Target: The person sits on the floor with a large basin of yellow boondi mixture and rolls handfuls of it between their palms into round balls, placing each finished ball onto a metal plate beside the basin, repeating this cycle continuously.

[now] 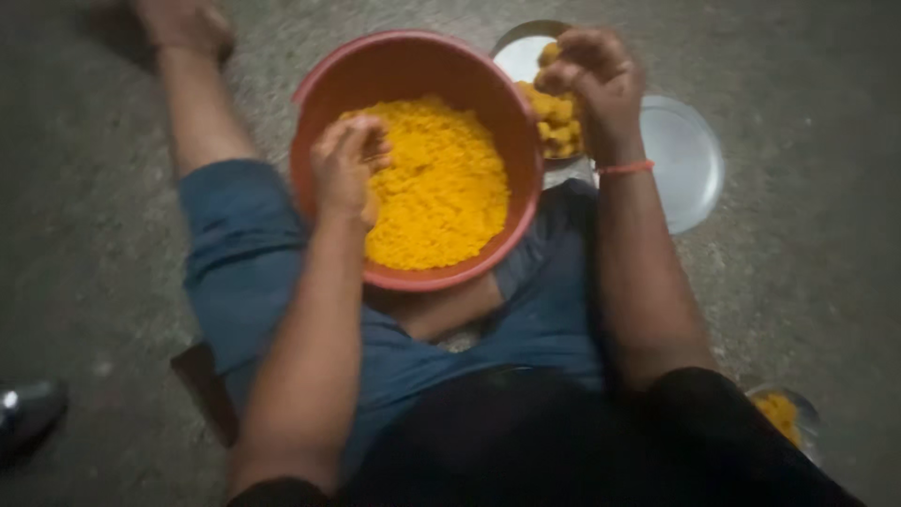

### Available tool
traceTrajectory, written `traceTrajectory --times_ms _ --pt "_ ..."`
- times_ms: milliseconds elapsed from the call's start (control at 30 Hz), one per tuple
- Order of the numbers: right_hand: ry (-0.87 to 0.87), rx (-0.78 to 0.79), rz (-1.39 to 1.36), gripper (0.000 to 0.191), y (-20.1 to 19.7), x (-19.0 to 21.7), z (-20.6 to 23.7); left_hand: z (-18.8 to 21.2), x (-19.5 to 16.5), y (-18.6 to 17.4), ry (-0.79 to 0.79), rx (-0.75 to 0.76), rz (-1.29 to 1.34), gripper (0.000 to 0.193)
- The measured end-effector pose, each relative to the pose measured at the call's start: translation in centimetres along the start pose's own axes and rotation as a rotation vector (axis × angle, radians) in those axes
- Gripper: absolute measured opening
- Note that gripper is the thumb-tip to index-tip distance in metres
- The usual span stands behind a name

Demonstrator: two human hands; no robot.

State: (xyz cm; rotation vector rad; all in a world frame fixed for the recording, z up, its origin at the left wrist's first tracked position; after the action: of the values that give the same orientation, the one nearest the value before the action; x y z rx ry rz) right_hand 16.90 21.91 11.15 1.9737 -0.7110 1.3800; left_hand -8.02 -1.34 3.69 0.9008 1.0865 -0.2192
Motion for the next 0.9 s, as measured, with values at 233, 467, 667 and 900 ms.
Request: traceTrajectory --times_ms 233,467,667,900 --pt "-0.123 0.607 0.859 0.050 14.3 -6.1 -1.6 -0.8 -1.2 -0.3 0.204 -0.084 -0.231 0.027" --pt "-0.305 0.896 1.001 0.075 20.7 -9.8 2.2 -1.5 -2.7 0.6 0.579 -0.206 -0.828 0.035" --pt "-0.139 0.967 1.584 0.044 16.8 -5.3 3.9 -1.6 -1.7 0.6 0.619 -0.175 -0.860 0.037" --pt "0.219 0.969 1.594 0.057 15.7 -3.6 3.4 -0.9 -3.1 1.4 0.672 -0.194 -0.930 0.035"
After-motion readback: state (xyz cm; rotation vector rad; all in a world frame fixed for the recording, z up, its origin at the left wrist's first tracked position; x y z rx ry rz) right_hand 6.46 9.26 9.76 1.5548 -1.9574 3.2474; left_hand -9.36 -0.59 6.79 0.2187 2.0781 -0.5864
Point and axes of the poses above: each hand's wrist, its own z-axis away from the middle knuckle, its own y-axis out of the palm, x = y × z, the point moved 4 cm from there along -z, towards the middle knuckle, and after that the axes turned 1 degree about y, right-handed, at the moved point
